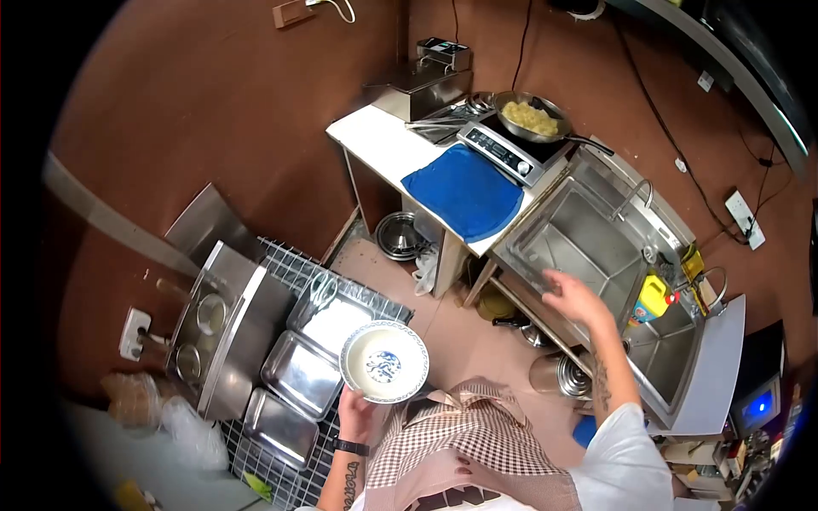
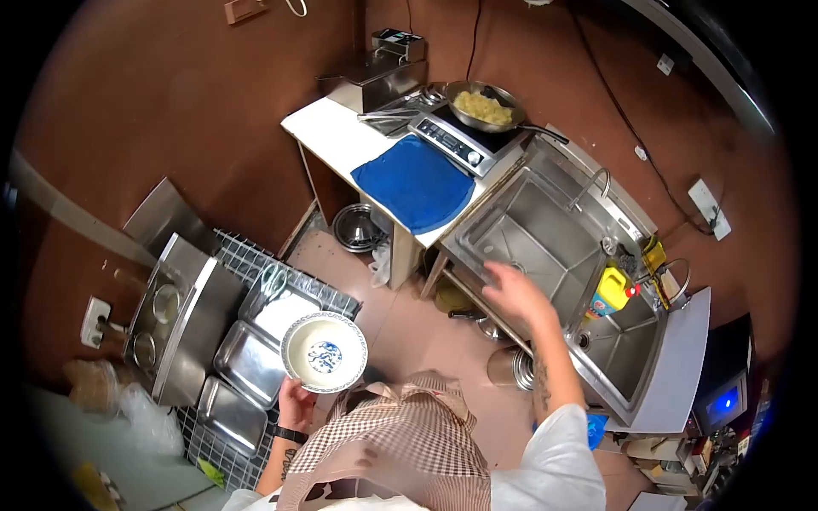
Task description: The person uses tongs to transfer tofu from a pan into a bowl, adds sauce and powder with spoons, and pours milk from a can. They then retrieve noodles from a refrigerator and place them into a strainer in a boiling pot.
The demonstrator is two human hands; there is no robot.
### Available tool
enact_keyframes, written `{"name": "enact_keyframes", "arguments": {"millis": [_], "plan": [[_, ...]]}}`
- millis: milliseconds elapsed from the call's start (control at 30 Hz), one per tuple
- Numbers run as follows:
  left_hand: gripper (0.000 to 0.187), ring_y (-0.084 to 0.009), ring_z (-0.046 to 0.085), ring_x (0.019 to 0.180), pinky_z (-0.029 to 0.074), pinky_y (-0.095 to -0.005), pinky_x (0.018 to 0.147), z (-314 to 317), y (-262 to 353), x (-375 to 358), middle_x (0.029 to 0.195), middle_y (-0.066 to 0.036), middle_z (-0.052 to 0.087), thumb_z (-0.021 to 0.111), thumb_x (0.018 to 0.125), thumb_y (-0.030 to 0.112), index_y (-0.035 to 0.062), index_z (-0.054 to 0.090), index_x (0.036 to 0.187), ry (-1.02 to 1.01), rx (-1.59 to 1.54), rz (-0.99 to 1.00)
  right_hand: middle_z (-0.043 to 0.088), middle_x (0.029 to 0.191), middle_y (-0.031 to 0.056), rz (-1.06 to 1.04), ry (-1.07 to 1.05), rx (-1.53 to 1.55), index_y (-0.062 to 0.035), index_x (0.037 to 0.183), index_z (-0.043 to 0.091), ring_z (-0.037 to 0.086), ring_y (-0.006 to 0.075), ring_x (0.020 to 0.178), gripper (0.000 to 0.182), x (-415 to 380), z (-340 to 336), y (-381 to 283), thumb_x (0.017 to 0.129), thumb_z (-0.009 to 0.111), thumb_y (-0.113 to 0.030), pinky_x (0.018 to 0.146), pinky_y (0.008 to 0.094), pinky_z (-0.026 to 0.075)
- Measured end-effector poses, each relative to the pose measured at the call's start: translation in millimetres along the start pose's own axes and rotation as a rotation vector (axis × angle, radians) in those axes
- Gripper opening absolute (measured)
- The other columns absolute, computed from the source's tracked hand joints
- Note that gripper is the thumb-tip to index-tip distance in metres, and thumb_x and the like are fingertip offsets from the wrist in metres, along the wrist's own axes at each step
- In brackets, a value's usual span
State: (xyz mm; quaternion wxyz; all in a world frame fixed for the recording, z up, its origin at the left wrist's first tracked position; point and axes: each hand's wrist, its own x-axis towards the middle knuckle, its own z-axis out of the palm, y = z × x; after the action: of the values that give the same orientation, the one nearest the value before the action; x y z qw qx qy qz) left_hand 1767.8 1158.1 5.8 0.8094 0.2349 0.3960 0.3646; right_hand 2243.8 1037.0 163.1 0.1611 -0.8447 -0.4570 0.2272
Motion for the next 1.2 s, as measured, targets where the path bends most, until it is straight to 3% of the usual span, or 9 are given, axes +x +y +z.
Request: {"name": "enact_keyframes", "arguments": {"millis": [133, 367, 533, 600, 667, 767, 933, 1000, 1200], "plan": [[0.046, -0.0179, 0.062, 0.109, 0.052, -0.0324, 0.090, -2, 10, 52, 0.125, -0.007, 0.063, 0.054, 0.090, 0.013, 0.0053, 0.050, 0.136, 0.071, -0.103, 0.050, 0.056, 0.138, 0.0234, -0.044, 0.218, -0.074, -0.0049, 0.145, 0.046, 0.056, 0.0357, 0.128, 0.070, 134, -82, 32, 0.085, 0.073, -0.026, 0.108, 0.0423, 0.045], [0.034, -0.0105, 0.058, 0.072, 0.048, -0.0249, 0.068, 3, 14, 101, 0.091, 0.002, 0.065, 0.057, 0.089, 0.019, 0.0122, 0.059, 0.123, 0.429, -0.205, 0.250, 0.053, 0.137, 0.0269, 0.034, 0.658, -0.316, -0.0047, 0.147, 0.041, 0.053, 0.0420, 0.126, 0.072, 410, -196, 95, 0.084, 0.067, -0.029, 0.107, 0.0458, 0.045], [0.031, -0.0195, 0.065, 0.098, 0.052, -0.0371, 0.084, 79, 14, 108, 0.111, -0.005, 0.070, 0.059, 0.090, 0.023, 0.0080, 0.061, 0.117, 0.690, -0.414, 0.460, 0.062, 0.126, 0.0298, 0.166, 0.496, -0.387, 0.0000, 0.131, 0.056, 0.058, 0.0477, 0.118, 0.063, 573, -235, 145, 0.079, 0.071, -0.031, 0.105, 0.0478, 0.046], [0.036, -0.0224, 0.063, 0.110, 0.051, -0.0393, 0.089, 90, 7, 109, 0.125, -0.008, 0.067, 0.057, 0.092, 0.027, 0.0073, 0.061, 0.121, 0.762, -0.438, 0.548, 0.068, 0.114, 0.0292, 0.135, 0.452, -0.423, 0.0014, 0.120, 0.063, 0.067, 0.0458, 0.105, 0.050, 614, -238, 180, 0.078, 0.070, -0.025, 0.089, 0.0500, 0.056], [0.039, -0.0229, 0.062, 0.112, 0.050, -0.0402, 0.092, 102, 7, 108, 0.126, -0.008, 0.067, 0.057, 0.091, 0.027, 0.0069, 0.060, 0.124, 0.782, -0.428, 0.557, 0.071, 0.091, 0.0199, 0.314, 0.251, -0.217, 0.0001, 0.106, 0.066, 0.071, 0.0336, 0.077, 0.035, 618, -247, 168, 0.078, 0.068, -0.021, 0.059, 0.0448, 0.057], [0.036, -0.0232, 0.063, 0.112, 0.049, -0.0403, 0.097, 109, 7, 110, 0.125, -0.009, 0.068, 0.058, 0.091, 0.028, 0.0054, 0.062, 0.119, 0.821, -0.455, 0.590, 0.053, 0.065, 0.0029, 0.245, 0.304, 0.208, -0.0051, 0.087, 0.061, 0.049, 0.0137, 0.048, 0.015, 593, -258, 127, 0.079, 0.067, -0.016, 0.039, 0.0334, 0.038], [0.043, -0.0233, 0.061, 0.117, 0.050, -0.0381, 0.094, 94, 16, 115, 0.131, -0.010, 0.064, 0.058, 0.090, 0.024, 0.0040, 0.058, 0.128, 0.800, -0.525, 0.659, 0.067, 0.095, 0.0083, -0.303, 0.275, 0.262, 0.0071, 0.135, 0.052, 0.062, 0.0130, 0.076, 0.052, 507, -194, 67, 0.086, 0.063, -0.007, 0.065, 0.0280, 0.052], [0.045, -0.0236, 0.061, 0.117, 0.050, -0.0384, 0.094, 89, 18, 116, 0.132, -0.010, 0.064, 0.057, 0.090, 0.025, 0.0029, 0.058, 0.129, 0.779, -0.525, 0.699, 0.068, 0.102, 0.0096, -0.292, 0.219, 0.237, 0.0079, 0.135, 0.052, 0.062, 0.0121, 0.087, 0.053, 467, -135, 27, 0.086, 0.064, -0.003, 0.079, 0.0255, 0.050], [0.049, -0.0250, 0.055, 0.126, 0.043, -0.0449, 0.106, 66, 17, 66, 0.137, -0.009, 0.059, 0.058, 0.089, 0.025, 0.0031, 0.054, 0.133, 0.811, -0.588, 0.809, 0.070, 0.102, 0.0096, -0.121, -0.087, 0.378, 0.0063, 0.132, 0.056, 0.062, 0.0128, 0.084, 0.048, 420, 41, -13, 0.087, 0.068, -0.007, 0.076, 0.0281, 0.050]]}}
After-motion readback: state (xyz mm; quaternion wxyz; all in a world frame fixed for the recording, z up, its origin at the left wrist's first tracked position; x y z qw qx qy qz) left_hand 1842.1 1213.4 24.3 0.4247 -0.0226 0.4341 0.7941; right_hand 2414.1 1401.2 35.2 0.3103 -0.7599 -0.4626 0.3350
